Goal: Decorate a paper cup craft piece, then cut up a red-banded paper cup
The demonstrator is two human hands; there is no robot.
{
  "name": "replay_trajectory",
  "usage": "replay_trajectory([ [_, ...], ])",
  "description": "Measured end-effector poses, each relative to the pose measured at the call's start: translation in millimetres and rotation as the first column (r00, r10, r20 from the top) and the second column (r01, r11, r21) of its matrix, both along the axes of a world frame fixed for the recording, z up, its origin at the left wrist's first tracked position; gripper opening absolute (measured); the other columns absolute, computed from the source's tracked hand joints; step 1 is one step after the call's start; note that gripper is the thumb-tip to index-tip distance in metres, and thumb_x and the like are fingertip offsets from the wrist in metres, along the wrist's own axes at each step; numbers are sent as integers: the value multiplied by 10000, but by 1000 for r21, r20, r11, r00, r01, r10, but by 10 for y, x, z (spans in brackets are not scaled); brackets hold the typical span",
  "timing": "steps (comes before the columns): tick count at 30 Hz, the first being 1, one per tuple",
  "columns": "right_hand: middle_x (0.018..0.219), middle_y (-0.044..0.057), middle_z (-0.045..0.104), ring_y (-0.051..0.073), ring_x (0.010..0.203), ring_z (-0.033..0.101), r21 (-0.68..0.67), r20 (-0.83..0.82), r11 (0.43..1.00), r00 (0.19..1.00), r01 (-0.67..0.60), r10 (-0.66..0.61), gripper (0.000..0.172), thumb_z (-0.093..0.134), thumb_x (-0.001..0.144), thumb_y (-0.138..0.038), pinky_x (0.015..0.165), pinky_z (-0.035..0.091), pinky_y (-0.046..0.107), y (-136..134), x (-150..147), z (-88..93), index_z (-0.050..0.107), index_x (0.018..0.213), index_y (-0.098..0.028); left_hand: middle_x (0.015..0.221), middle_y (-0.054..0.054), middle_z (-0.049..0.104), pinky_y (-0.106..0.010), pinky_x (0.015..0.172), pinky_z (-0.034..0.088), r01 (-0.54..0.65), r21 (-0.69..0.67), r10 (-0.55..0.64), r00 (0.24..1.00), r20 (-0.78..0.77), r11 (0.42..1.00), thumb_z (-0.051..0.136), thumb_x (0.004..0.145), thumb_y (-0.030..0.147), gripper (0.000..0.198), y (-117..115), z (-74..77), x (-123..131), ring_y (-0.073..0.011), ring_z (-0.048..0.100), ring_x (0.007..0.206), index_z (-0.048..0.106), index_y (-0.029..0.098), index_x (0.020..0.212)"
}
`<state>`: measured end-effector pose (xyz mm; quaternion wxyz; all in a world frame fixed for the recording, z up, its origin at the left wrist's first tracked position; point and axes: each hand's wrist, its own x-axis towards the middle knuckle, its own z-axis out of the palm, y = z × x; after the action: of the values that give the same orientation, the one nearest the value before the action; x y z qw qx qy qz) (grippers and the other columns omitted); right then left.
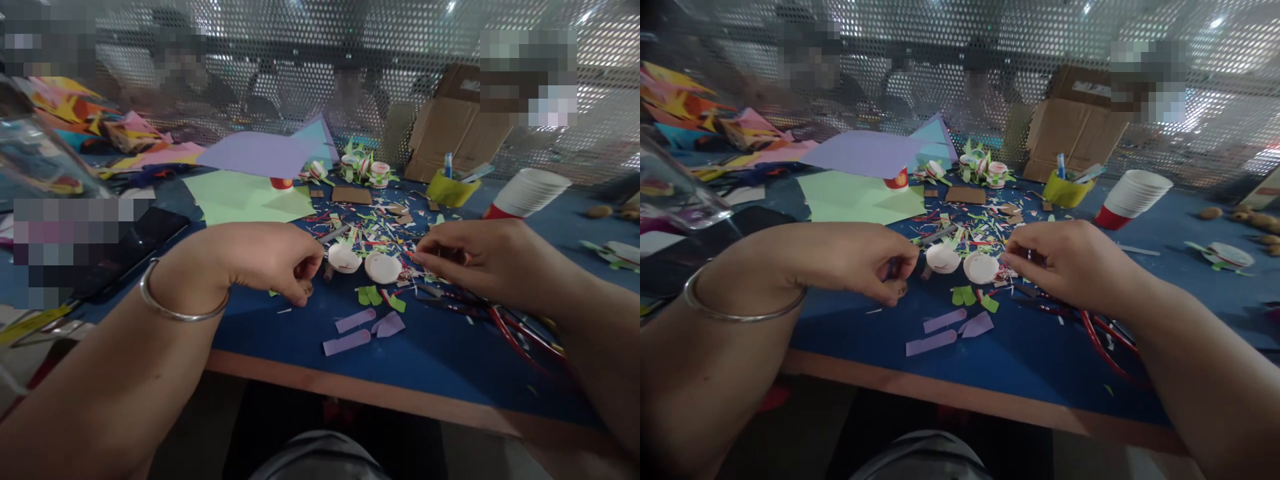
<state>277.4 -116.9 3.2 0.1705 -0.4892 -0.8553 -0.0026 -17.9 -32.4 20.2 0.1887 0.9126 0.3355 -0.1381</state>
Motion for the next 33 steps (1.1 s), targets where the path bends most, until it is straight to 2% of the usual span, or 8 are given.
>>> replay_trajectory([
  [4,729,6,703,175,597,613,-54,-14,998,1000,-27,26,264,532,967,-464,528,416,295,-32,-85,-27,711,893,-285,778,26,734,-228,534,348,-38,-83,39,999,8,996,759,680,276,236,37,-5,9,-152,623,657,646,239,883],
  [8,763,1,719,173,660,657,-110,-28,985,991,-131,128,197,543,969,-362,577,443,285,-95,-219,-55,695,881,-274,652,37,651,-238,510,329,-9,-155,17,999,51,988,742,686,237,106,72,-5,7,-136,573,589,647,227,734],
  [12,853,22,728,191,755,677,-167,-6,962,976,-216,218,164,541,977,-320,652,479,303,-141,-342,-130,692,946,-264,651,22,648,-247,545,359,22,-141,-6,994,113,990,694,750,234,8,119,24,2,-138,584,603,697,227,747],
  [14,893,39,725,203,799,677,-189,-9,949,967,-252,255,166,536,986,-321,689,493,317,-148,-393,-182,690,975,-260,725,16,694,-247,585,393,30,-92,-11,980,198,995,678,799,278,68,137,41,5,-140,614,653,729,238,818],
  [20,912,61,674,204,817,645,-214,40,935,954,-282,297,159,534,991,-287,701,483,320,-146,-489,-280,681,1016,-232,833,4,731,-243,641,458,-57,13,41,842,538,998,688,854,346,150,63,-4,142,-136,657,730,718,215,918],
  [26,968,55,678,208,849,647,-295,62,938,976,-184,211,149,536,988,-292,738,486,340,-169,-517,-253,662,1026,-220,892,-26,733,-263,674,546,-28,-193,164,655,738,981,687,853,239,197,30,-200,309,-147,703,745,660,193,1043],
  [29,973,47,678,210,861,646,-321,73,934,979,-158,191,138,539,991,-285,749,476,343,-181,-538,-236,655,1007,-211,866,-31,734,-265,649,567,-6,-280,224,621,751,960,680,857,209,211,58,-249,317,-146,715,686,649,188,1065],
  [33,977,49,670,204,868,638,-329,56,929,978,-172,201,154,529,996,-286,761,474,331,-192,-550,-223,659,1013,-205,771,-19,717,-234,574,539,-32,-291,254,583,772,956,677,859,186,81,61,-238,320,-138,704,646,671,183,940],
])
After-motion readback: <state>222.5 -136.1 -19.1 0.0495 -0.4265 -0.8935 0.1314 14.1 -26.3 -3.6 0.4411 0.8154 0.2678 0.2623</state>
